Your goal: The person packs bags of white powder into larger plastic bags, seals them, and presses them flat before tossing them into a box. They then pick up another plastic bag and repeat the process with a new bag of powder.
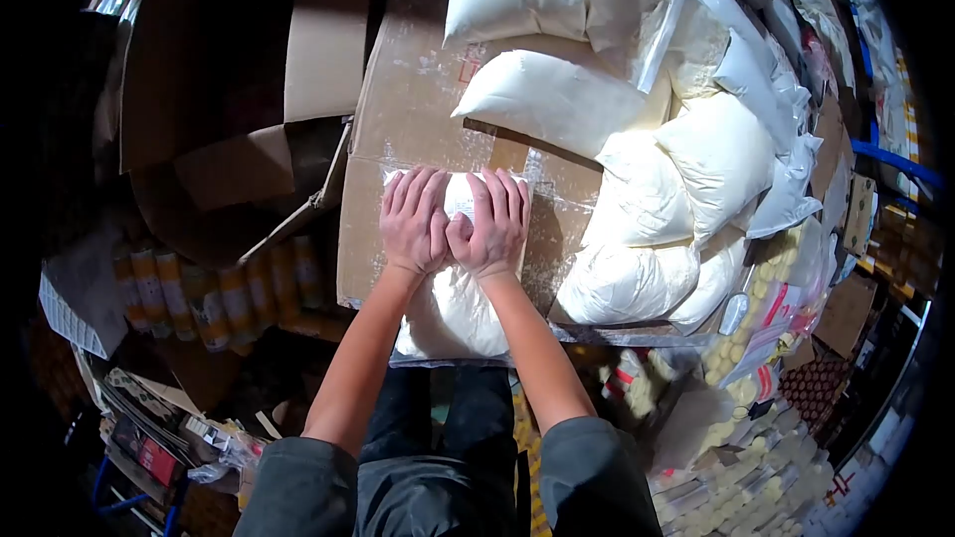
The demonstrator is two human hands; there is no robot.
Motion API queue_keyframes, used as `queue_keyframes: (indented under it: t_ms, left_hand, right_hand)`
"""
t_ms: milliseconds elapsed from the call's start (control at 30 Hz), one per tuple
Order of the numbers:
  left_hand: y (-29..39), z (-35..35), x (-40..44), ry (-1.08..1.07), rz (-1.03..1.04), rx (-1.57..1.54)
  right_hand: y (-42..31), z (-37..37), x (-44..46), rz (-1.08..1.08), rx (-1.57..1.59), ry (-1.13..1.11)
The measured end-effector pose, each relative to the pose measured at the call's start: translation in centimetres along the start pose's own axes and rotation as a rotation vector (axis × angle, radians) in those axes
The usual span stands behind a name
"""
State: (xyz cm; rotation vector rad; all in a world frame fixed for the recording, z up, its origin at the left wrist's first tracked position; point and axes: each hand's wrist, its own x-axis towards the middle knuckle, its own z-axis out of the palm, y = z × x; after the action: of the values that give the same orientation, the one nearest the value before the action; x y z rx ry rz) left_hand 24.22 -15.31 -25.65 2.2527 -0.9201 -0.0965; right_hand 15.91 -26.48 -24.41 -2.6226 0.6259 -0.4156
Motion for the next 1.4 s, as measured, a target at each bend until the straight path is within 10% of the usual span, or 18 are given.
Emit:
queue_keyframes:
  t_ms: [1400]
  left_hand:
    - [0.09, 0.13, 0.23, 0.011, -0.014, 0.031]
  right_hand:
    - [-0.12, -0.41, 0.27, 0.018, -0.028, -0.076]
